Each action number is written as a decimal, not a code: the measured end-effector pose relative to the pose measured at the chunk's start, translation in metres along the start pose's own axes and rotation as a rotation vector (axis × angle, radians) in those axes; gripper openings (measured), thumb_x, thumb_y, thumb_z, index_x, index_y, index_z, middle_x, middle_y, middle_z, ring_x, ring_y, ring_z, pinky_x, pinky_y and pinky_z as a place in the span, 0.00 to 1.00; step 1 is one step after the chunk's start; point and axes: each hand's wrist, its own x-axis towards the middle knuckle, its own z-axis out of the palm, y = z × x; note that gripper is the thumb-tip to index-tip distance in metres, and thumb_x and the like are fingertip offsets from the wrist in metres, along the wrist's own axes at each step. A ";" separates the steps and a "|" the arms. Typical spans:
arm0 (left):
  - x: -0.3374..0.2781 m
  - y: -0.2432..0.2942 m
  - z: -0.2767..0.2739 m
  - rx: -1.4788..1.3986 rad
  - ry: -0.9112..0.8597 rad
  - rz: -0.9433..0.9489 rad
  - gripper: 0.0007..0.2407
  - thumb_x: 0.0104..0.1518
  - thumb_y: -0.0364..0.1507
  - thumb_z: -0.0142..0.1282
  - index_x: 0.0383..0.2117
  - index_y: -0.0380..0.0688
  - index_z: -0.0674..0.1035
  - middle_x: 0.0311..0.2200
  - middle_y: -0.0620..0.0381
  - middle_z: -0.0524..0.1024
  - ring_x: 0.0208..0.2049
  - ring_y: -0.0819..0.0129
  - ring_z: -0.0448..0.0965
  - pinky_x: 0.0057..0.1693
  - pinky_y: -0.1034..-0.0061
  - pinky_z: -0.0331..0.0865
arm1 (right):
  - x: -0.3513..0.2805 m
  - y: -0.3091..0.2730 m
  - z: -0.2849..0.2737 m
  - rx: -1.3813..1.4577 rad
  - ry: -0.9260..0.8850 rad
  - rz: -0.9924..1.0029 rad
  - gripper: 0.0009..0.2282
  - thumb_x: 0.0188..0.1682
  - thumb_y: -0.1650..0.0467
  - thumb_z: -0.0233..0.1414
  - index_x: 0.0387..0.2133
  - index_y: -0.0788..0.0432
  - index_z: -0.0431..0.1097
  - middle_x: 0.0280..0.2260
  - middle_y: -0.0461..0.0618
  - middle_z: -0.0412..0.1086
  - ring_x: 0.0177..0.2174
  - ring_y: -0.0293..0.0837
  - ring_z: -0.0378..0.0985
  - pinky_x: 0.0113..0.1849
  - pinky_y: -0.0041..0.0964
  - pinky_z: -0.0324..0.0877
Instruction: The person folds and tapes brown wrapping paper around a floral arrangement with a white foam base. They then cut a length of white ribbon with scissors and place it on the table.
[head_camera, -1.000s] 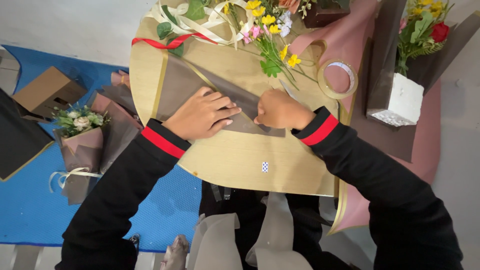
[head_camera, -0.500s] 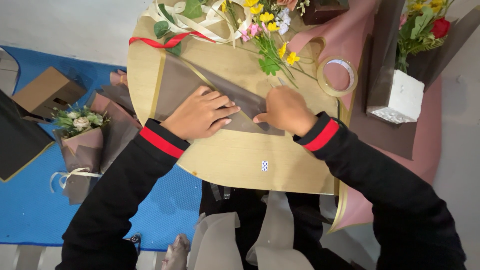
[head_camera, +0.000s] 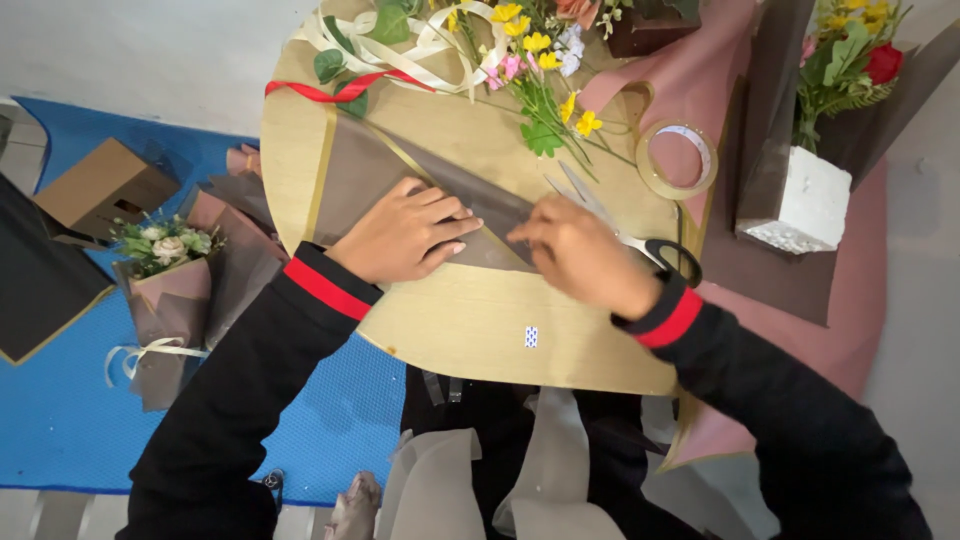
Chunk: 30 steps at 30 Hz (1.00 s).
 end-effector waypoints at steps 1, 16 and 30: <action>0.000 -0.001 0.000 0.001 0.001 -0.002 0.13 0.67 0.36 0.45 0.46 0.45 0.80 0.40 0.58 0.73 0.38 0.62 0.72 0.51 0.63 0.60 | -0.004 0.001 0.007 0.000 -0.001 -0.002 0.08 0.42 0.77 0.55 0.34 0.58 0.79 0.32 0.56 0.72 0.37 0.61 0.78 0.37 0.48 0.75; 0.001 0.003 -0.003 0.022 -0.037 -0.020 0.12 0.66 0.36 0.46 0.44 0.45 0.80 0.40 0.57 0.73 0.39 0.61 0.72 0.51 0.62 0.61 | -0.017 0.000 0.035 -0.028 0.139 -0.148 0.12 0.49 0.78 0.51 0.37 0.48 0.79 0.35 0.46 0.68 0.37 0.49 0.70 0.40 0.40 0.62; -0.001 0.002 0.003 0.017 -0.023 -0.030 0.14 0.67 0.37 0.44 0.46 0.46 0.80 0.42 0.57 0.74 0.41 0.62 0.74 0.52 0.61 0.62 | -0.033 0.022 0.045 0.041 0.183 -0.117 0.16 0.47 0.78 0.49 0.42 0.46 0.79 0.37 0.43 0.68 0.39 0.48 0.73 0.40 0.39 0.64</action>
